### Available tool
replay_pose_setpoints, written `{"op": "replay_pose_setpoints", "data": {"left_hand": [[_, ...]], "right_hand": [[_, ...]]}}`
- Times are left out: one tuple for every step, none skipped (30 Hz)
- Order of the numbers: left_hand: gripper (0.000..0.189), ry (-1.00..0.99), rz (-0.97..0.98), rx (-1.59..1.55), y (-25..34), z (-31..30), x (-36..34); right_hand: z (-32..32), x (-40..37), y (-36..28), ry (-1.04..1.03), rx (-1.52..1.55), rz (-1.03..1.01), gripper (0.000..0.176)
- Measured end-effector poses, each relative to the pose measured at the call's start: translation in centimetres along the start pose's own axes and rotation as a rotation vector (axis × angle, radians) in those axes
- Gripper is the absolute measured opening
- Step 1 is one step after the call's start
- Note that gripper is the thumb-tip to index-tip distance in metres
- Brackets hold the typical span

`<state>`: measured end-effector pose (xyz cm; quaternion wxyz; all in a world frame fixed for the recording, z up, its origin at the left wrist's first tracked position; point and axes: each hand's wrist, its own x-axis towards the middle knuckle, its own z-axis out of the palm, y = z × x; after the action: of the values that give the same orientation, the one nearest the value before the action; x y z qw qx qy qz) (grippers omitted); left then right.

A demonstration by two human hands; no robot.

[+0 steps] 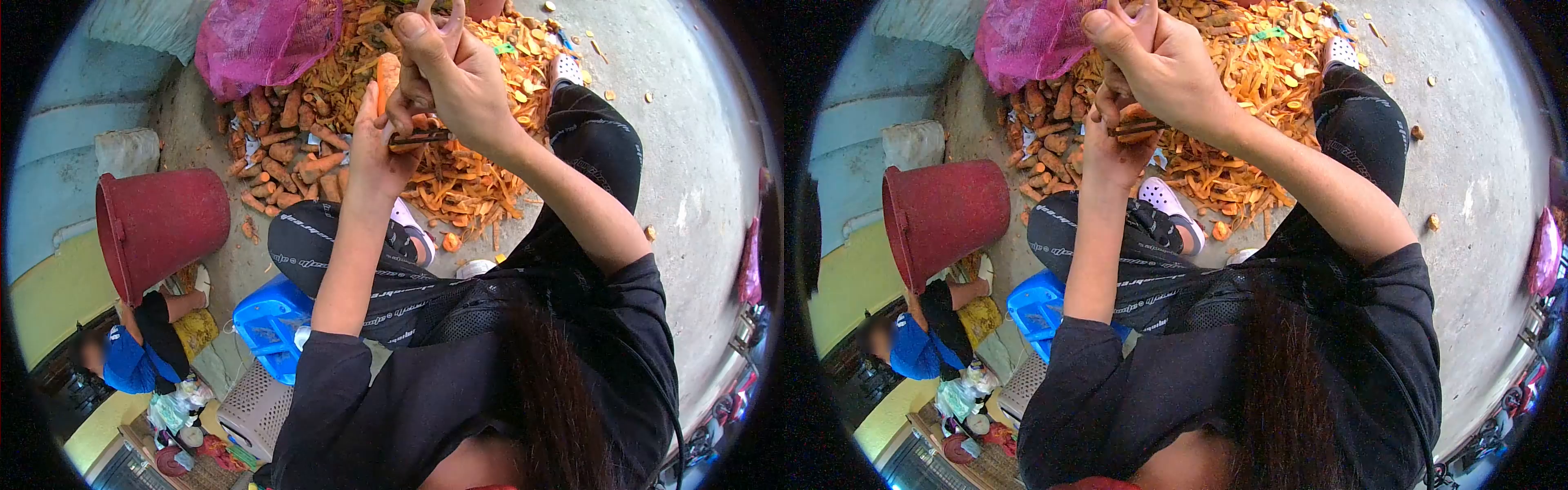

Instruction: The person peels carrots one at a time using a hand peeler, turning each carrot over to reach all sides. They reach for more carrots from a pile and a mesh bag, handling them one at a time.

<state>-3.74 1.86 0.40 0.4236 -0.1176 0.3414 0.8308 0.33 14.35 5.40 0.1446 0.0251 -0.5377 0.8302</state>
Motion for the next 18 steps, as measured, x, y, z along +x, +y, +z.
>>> {"op": "replay_pose_setpoints", "data": {"left_hand": [[0.04, 0.056, 0.016, 0.023, 0.0, 1.4, -0.6], [0.045, 0.112, 0.034, 0.046, 0.1, 2.1, -1.0], [0.045, 0.105, 0.029, 0.027, 0.1, 1.8, -0.9], [0.045, 0.095, 0.024, 0.009, 0.0, 1.4, -0.7], [0.045, 0.085, 0.018, -0.01, -0.1, 1.2, -0.5], [0.044, 0.089, 0.023, -0.016, -0.2, 1.4, -0.6], [0.042, 0.092, 0.03, -0.022, -0.3, 1.8, -0.8], [0.041, 0.096, 0.038, -0.027, -0.4, 2.0, -0.9], [0.041, 0.077, 0.044, -0.032, -0.4, 1.8, -0.8], [0.04, 0.059, 0.048, -0.039, -0.4, 1.4, -0.7], [0.04, 0.04, 0.05, -0.044, -0.5, 1.0, -0.6], [0.032, -0.115, 0.068, -0.085, -0.6, 0.4, -0.4], [0.025, -0.268, 0.087, -0.126, -0.7, -0.2, -0.2], [0.021, -0.423, 0.106, -0.166, -0.7, -0.6, -0.1], [0.021, -0.345, 0.089, -0.151, -0.6, -0.5, -0.1], [0.021, -0.265, 0.071, -0.139, -0.7, -0.2, -0.4], [0.021, -0.186, 0.053, -0.126, -0.7, 0.2, -0.6], [0.022, -0.17, 0.074, -0.082, -0.6, 0.6, -0.8]], "right_hand": [[0.0, 0.0, 0.2, 0.002, 0.004, -0.026, 0.04], [-0.1, 0.1, 0.5, 0.004, 0.009, -0.052, 0.039], [-0.1, 0.1, 0.7, 0.005, 0.015, -0.077, 0.039], [-0.1, 0.1, 0.8, -0.008, 0.012, -0.084, 0.038], [-0.2, 0.1, 0.8, -0.022, 0.008, -0.092, 0.037], [-0.2, 0.0, 0.8, -0.033, 0.006, -0.097, 0.037], [-0.2, 0.0, 0.8, -0.027, -0.003, -0.093, 0.037], [-0.1, -0.1, 0.8, -0.021, -0.012, -0.089, 0.037], [-0.1, -0.1, 0.7, -0.015, -0.02, -0.084, 0.038], [0.1, 0.0, 0.5, 0.042, 0.014, -0.03, 0.036], [0.3, 0.4, 0.1, 0.101, 0.049, 0.024, 0.035], [0.4, 0.6, -0.3, 0.16, 0.084, 0.076, 0.035], [0.4, 0.6, -0.5, 0.136, 0.125, 0.084, 0.035], [0.4, 0.7, -0.7, 0.112, 0.166, 0.092, 0.034], [0.4, 0.7, -0.8, 0.086, 0.206, 0.1, 0.034], [0.3, 0.7, -0.4, 0.096, 0.156, 0.13, 0.036], [0.0, 0.8, 0.4, 0.106, 0.106, 0.159, 0.038], [-0.1, 1.0, 0.9, 0.118, 0.057, 0.186, 0.04]]}}
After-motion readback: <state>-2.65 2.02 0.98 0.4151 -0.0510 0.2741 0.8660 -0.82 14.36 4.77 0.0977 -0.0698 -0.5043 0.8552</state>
